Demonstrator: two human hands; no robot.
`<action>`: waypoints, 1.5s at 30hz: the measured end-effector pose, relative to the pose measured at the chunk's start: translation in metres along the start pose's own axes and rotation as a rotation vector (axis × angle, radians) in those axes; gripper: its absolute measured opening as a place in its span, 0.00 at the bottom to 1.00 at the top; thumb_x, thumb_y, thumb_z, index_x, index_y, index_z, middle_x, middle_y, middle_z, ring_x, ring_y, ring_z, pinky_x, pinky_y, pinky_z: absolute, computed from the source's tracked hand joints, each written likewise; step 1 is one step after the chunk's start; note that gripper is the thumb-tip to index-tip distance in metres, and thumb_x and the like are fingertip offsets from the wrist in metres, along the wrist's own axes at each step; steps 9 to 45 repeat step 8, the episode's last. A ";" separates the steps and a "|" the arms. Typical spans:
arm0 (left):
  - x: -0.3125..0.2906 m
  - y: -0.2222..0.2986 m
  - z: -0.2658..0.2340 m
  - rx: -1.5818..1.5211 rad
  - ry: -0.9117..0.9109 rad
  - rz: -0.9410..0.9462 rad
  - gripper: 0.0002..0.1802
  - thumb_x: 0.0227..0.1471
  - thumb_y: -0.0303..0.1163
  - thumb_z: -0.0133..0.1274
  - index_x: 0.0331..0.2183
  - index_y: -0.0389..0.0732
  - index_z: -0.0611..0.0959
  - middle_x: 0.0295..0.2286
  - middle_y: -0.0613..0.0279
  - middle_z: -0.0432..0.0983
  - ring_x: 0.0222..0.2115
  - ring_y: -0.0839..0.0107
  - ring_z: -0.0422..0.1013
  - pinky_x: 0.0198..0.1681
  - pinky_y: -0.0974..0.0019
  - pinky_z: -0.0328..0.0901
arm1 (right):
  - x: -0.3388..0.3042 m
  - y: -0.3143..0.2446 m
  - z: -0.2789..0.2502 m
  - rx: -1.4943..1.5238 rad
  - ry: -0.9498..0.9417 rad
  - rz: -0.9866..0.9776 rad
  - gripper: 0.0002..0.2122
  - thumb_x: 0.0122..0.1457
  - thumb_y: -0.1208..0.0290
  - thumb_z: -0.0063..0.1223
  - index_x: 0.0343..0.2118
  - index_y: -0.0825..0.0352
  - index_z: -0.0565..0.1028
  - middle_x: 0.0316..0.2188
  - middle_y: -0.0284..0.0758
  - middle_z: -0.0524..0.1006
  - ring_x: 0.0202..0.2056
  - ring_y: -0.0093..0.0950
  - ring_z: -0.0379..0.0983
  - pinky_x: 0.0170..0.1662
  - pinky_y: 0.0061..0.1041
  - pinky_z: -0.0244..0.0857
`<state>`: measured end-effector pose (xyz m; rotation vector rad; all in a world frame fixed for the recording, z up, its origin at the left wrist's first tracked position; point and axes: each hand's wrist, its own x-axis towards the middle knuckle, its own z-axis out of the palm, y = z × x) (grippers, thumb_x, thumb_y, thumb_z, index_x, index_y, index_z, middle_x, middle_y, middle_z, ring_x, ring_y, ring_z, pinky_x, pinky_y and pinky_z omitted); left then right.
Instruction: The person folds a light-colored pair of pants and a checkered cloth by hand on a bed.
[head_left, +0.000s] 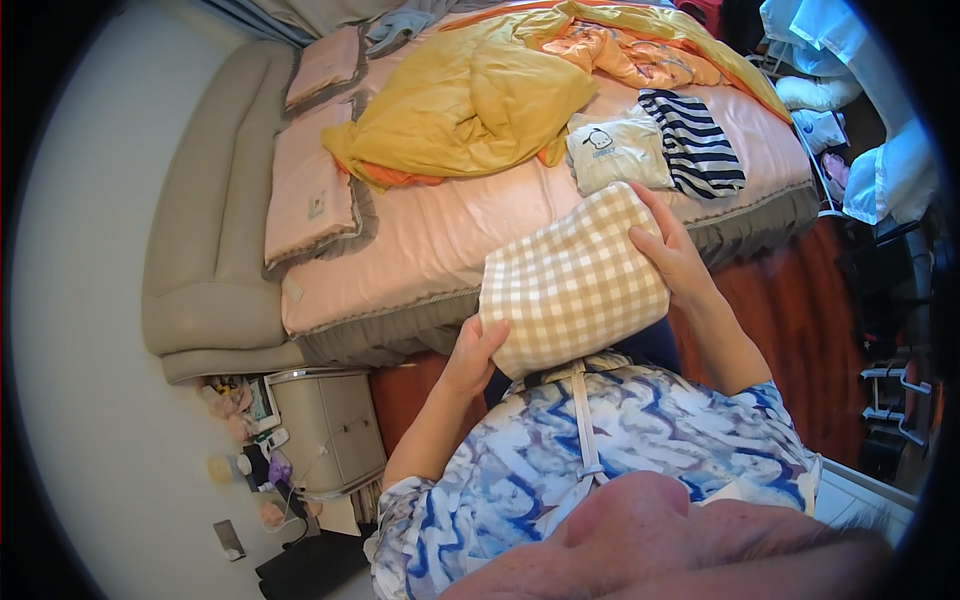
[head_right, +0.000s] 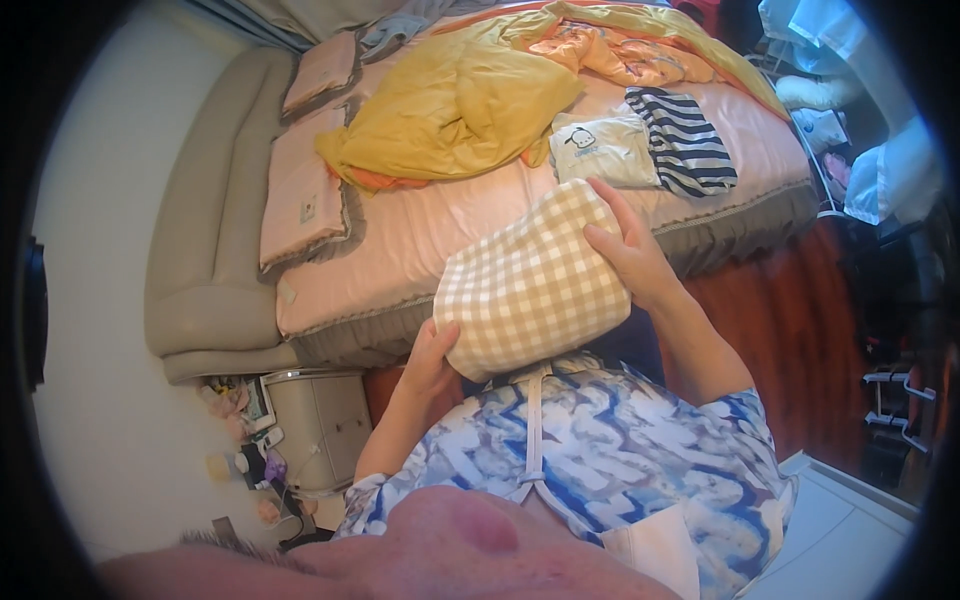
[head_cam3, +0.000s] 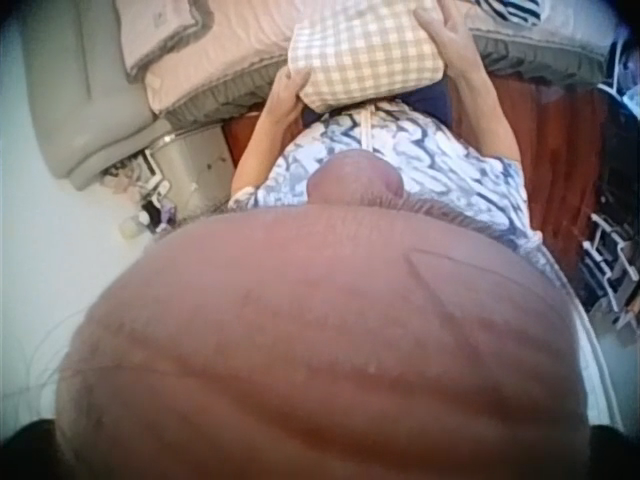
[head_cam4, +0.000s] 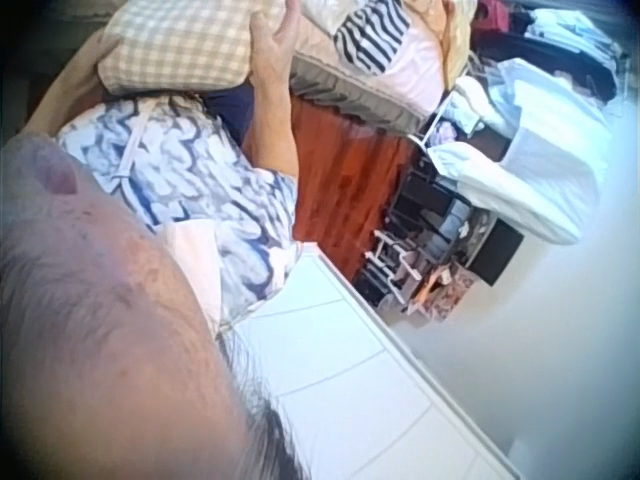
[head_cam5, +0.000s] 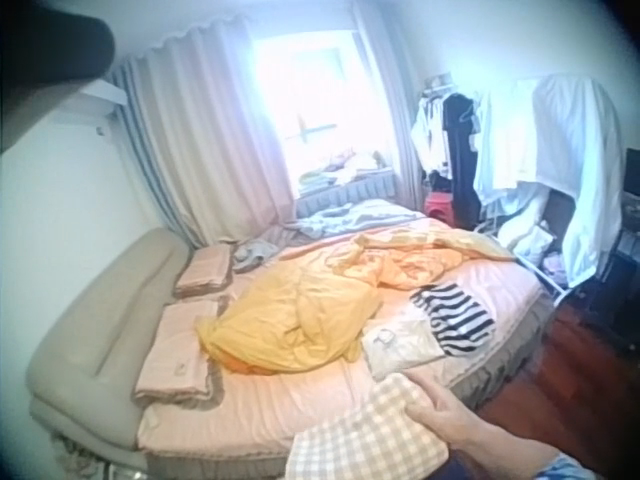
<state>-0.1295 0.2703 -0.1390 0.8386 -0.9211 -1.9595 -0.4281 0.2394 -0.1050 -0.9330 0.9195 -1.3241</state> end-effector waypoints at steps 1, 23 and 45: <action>-0.001 0.001 0.002 0.001 -0.003 -0.004 0.19 0.59 0.34 0.47 0.48 0.32 0.74 0.43 0.60 0.75 0.42 0.75 0.71 0.46 0.70 0.65 | -0.002 -0.001 0.000 -0.012 -0.024 -0.010 0.29 0.58 0.75 0.49 0.62 0.67 0.54 0.53 0.37 0.66 0.51 0.22 0.65 0.51 0.22 0.62; -0.010 0.005 0.019 0.016 0.113 -0.101 0.21 0.59 0.36 0.47 0.50 0.34 0.72 0.45 0.62 0.73 0.44 0.76 0.69 0.48 0.71 0.63 | -0.001 0.023 -0.024 0.236 -0.046 0.256 0.29 0.58 0.74 0.49 0.62 0.65 0.55 0.54 0.37 0.65 0.53 0.26 0.64 0.54 0.24 0.61; -0.010 0.005 0.019 0.016 0.113 -0.101 0.21 0.59 0.36 0.47 0.50 0.34 0.72 0.45 0.62 0.73 0.44 0.76 0.69 0.48 0.71 0.63 | -0.001 0.023 -0.024 0.236 -0.046 0.256 0.29 0.58 0.74 0.49 0.62 0.65 0.55 0.54 0.37 0.65 0.53 0.26 0.64 0.54 0.24 0.61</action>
